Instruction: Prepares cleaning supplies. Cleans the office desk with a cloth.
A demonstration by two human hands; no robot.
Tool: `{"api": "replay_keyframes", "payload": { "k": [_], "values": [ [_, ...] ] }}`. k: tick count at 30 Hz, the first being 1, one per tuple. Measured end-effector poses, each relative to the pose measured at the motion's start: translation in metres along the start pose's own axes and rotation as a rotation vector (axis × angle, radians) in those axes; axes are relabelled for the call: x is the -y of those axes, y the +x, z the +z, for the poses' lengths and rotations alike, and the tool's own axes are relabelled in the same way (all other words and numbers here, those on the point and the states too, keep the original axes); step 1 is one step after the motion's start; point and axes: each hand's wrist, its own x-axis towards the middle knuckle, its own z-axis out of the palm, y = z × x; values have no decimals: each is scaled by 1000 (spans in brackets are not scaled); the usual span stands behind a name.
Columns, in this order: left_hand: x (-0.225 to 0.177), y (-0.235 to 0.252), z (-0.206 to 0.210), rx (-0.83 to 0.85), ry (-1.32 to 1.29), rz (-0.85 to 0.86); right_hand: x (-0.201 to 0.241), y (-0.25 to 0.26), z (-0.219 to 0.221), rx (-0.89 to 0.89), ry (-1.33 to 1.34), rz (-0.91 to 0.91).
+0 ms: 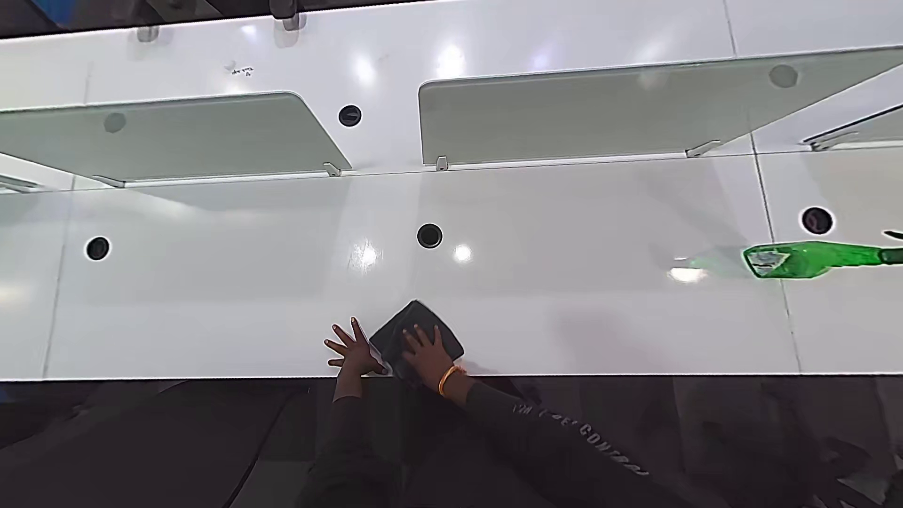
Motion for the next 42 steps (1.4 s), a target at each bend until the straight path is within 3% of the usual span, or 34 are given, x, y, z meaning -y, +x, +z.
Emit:
{"api": "replay_keyframes", "payload": {
  "k": [3,6,13,16,32,42],
  "values": [
    [1,1,3,-15,25,-4,3,-24,21,91,-22,-52],
    [2,4,6,-18,18,1,-29,-52,26,53,16,-31],
    [3,5,8,-28,21,15,-119,-157,33,-60,25,390],
    [4,5,7,-23,18,15,-135,-172,34,-82,25,489],
    [3,0,3,-20,-29,15,-129,-86,-26,43,-117,413],
    [5,2,6,-44,-35,31,-73,21,-74,57,-156,271]
  ]
}}
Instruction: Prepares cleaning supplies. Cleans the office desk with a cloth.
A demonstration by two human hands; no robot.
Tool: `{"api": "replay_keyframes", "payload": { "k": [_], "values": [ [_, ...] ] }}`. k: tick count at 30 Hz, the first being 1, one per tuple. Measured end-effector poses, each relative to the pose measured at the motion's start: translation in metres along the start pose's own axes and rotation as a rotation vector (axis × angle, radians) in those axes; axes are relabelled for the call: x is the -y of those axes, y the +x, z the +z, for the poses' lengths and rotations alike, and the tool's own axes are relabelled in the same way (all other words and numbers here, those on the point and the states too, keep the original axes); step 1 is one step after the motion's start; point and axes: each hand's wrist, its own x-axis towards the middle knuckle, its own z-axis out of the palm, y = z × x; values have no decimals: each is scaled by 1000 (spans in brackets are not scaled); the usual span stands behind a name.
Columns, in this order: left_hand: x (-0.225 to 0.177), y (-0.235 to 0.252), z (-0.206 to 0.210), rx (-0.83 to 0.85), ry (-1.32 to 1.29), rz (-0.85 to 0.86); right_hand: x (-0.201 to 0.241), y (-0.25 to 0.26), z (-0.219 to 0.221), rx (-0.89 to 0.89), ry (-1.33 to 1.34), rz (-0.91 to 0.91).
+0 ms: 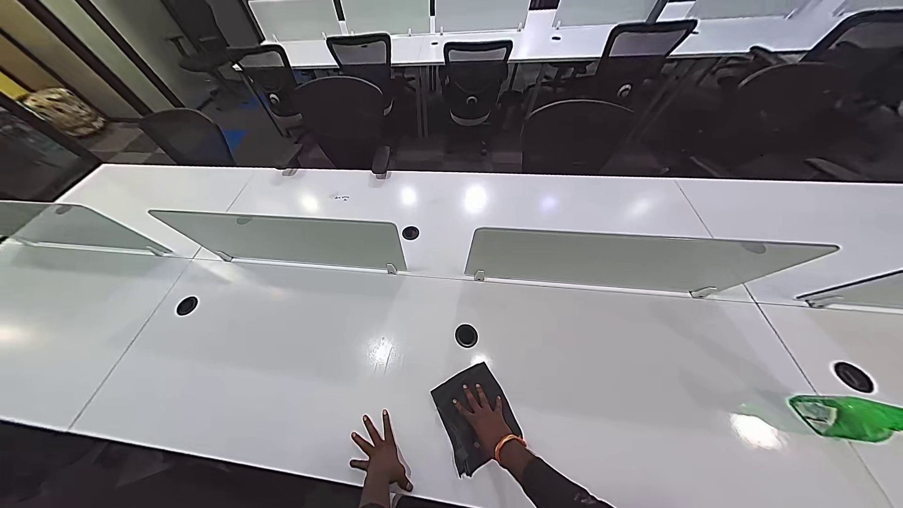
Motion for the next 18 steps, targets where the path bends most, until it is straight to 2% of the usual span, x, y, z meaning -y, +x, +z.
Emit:
{"api": "replay_keyframes", "payload": {
  "k": [12,15,18],
  "values": [
    [6,-3,-1,-9,-36,55,74,63,-48,-26,58,218],
    [6,-4,-5,-64,-17,97,80,66,-52,-57,110,266],
    [11,0,-32,-149,-78,213,88,72,-54,-38,120,310]
  ]
}}
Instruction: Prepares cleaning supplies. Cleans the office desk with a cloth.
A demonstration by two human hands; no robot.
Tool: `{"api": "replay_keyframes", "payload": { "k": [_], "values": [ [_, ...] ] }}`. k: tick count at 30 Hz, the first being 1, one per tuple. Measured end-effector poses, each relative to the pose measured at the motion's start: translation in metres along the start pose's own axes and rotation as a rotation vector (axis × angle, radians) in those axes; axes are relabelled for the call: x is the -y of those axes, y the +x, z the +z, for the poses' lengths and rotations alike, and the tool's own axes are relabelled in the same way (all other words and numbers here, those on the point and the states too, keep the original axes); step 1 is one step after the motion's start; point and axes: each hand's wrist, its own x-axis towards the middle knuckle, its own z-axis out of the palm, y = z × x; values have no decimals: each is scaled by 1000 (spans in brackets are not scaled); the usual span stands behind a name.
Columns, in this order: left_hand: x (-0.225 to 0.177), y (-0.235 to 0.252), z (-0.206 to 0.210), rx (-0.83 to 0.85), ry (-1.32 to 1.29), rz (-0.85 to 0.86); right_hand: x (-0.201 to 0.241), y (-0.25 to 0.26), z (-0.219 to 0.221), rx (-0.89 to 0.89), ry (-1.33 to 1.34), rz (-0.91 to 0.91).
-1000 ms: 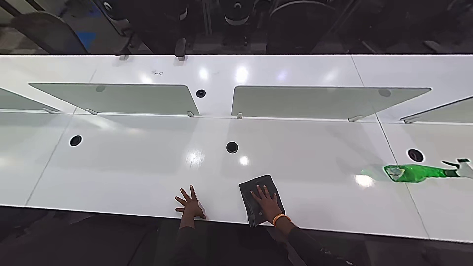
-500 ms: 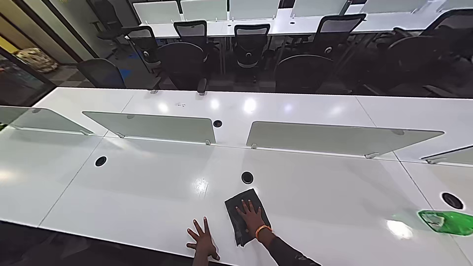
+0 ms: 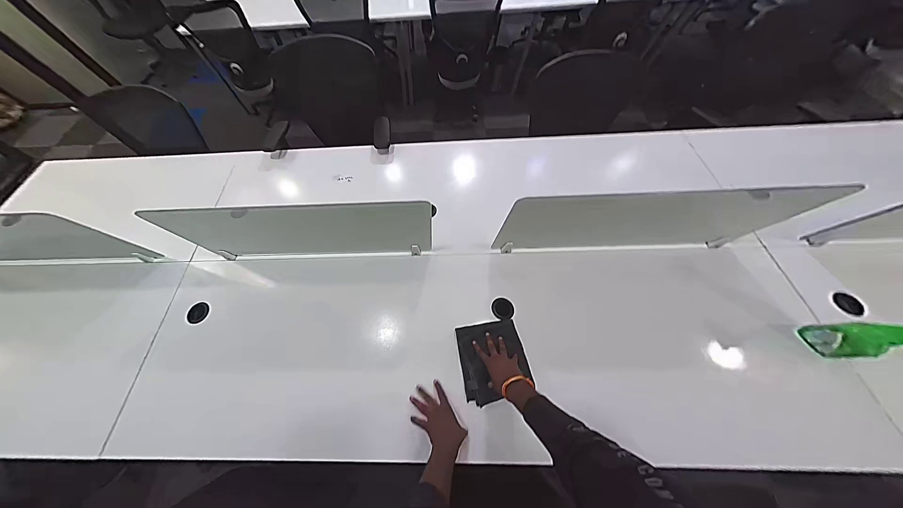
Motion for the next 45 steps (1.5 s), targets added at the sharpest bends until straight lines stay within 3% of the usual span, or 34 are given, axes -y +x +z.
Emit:
{"api": "replay_keyframes", "payload": {
  "k": [7,11,18,30,39,45],
  "values": [
    [36,109,-101,-111,79,66,14,14,-13,6,48,84],
    [30,152,-124,16,141,73,16,25,-21,2,79,112],
    [3,164,-136,176,186,-49,18,52,-50,-8,117,140],
    [4,171,-131,196,174,-85,45,82,-73,-20,13,190],
    [3,173,-130,202,189,-98,36,102,-93,-6,59,152],
    [2,174,-131,195,177,-99,18,143,-127,-79,158,198]
  ]
}}
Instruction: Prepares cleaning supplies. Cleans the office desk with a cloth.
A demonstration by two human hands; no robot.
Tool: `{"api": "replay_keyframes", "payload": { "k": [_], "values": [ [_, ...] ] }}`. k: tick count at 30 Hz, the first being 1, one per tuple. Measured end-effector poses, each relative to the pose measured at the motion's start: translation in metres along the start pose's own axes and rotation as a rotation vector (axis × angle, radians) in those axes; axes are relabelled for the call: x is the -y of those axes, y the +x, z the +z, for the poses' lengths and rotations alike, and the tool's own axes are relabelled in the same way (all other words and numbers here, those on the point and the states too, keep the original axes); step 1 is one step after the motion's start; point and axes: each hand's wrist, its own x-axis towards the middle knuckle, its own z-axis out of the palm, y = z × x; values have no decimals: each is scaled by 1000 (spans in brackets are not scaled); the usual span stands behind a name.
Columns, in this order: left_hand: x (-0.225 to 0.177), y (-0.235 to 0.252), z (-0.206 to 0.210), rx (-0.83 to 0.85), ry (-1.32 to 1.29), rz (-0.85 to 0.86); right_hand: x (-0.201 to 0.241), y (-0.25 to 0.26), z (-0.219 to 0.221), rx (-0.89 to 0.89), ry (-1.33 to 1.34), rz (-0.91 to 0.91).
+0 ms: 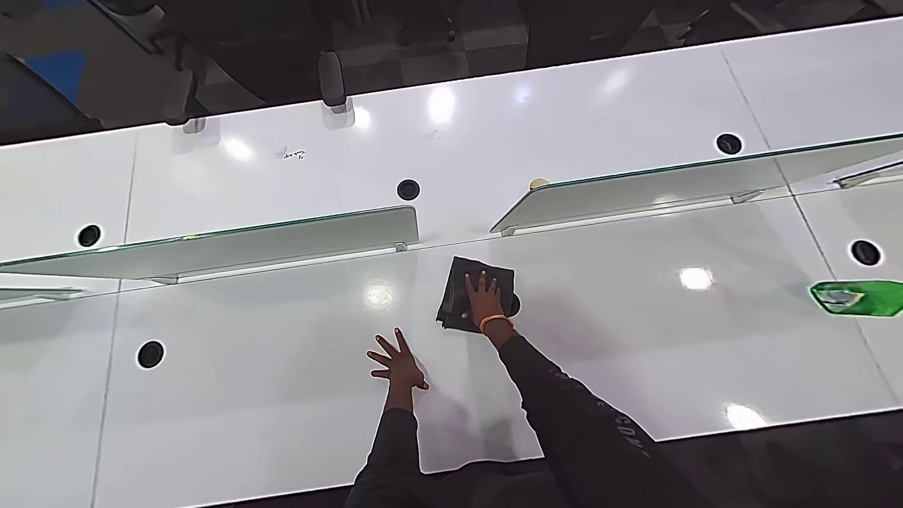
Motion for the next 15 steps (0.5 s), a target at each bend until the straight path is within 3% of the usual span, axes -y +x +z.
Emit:
{"api": "replay_keyframes", "payload": {
  "k": [6,15],
  "values": [
    [2,0,0,3,-22,17,2,43,-39,-45,63,57],
    [3,1,0,-11,-49,18,7,81,-56,-152,47,13]
  ]
}}
